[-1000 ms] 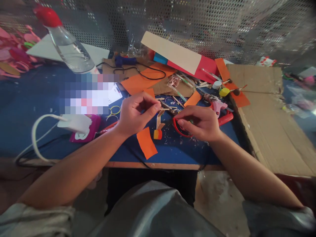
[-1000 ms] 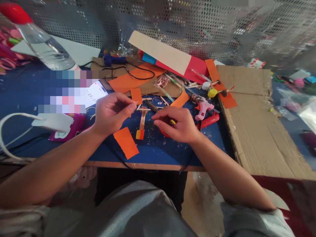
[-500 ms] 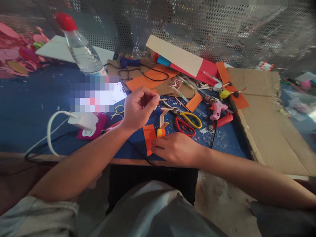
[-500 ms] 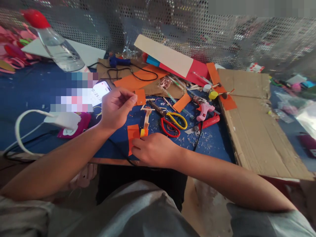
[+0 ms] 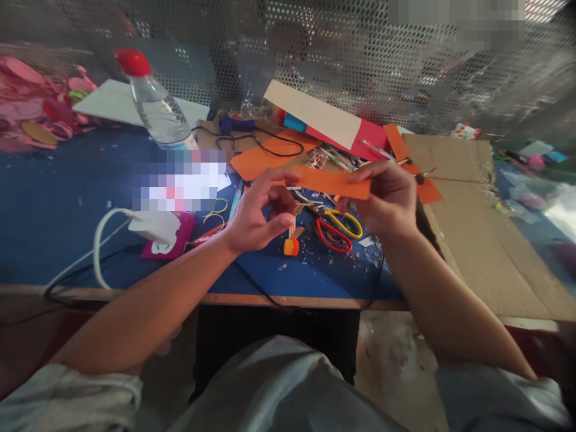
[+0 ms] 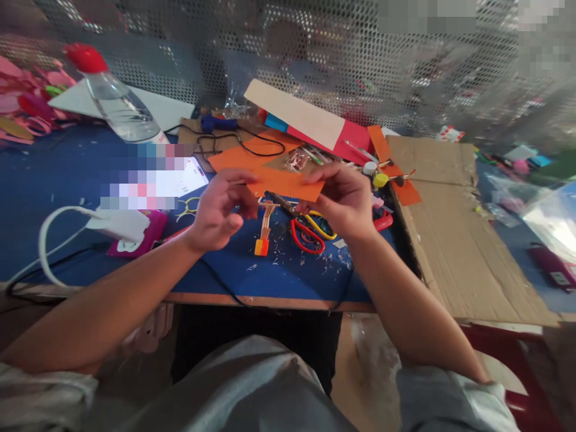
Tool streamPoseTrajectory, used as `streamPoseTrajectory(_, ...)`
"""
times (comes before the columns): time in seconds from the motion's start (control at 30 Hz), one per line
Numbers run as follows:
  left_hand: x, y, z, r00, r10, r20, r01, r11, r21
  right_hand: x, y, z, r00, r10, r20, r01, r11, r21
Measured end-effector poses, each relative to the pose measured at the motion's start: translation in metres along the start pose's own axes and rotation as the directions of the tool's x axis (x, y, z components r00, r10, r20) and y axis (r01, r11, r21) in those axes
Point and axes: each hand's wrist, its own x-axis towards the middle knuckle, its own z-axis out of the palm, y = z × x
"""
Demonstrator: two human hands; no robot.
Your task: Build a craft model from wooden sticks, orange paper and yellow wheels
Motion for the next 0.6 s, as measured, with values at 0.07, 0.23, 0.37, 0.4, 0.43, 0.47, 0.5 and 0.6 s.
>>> streamPoseTrajectory(0.07,-0.002,-0.001,0.001,1.0,-0.007,0.024,0.005,0.998,0.059,0.001,0.014,0.0,0.999,0.041,0.015,-0.04,0.998,-0.039)
streamPoseTrajectory(0.23,-0.002,-0.002,0.003,1.0,0.0,-0.009,0.002,0.978,0.207,-0.008,0.027,0.003,0.994,0.075,0.073,-0.07,0.995,-0.074)
streamPoseTrajectory(0.37,0.001,-0.001,0.002,0.999,0.041,-0.034,-0.035,0.984,0.175,-0.017,0.027,0.005,0.989,0.039,0.143,-0.033,0.998,-0.044)
streamPoseTrajectory(0.4,0.002,0.0,0.002,0.998,0.05,-0.03,-0.044,0.984,0.173,-0.018,0.027,0.006,0.988,0.011,0.153,-0.006,0.999,-0.037)
streamPoseTrajectory(0.43,0.003,0.001,0.002,0.998,0.055,-0.023,-0.05,0.982,0.182,-0.02,0.027,0.006,0.987,-0.011,0.161,0.017,0.999,-0.037)
streamPoseTrajectory(0.47,0.003,0.002,0.002,0.998,0.054,-0.019,-0.049,0.979,0.2,-0.021,0.027,0.006,0.986,-0.024,0.165,0.032,0.998,-0.048)
streamPoseTrajectory(0.5,0.004,0.003,0.002,0.999,0.049,-0.02,-0.044,0.975,0.219,-0.021,0.027,0.006,0.985,-0.028,0.168,0.039,0.997,-0.067)
streamPoseTrajectory(0.6,0.004,0.004,0.003,0.998,0.049,-0.047,-0.037,0.969,0.244,-0.023,0.029,0.005,0.983,-0.014,0.182,0.04,0.989,-0.139)
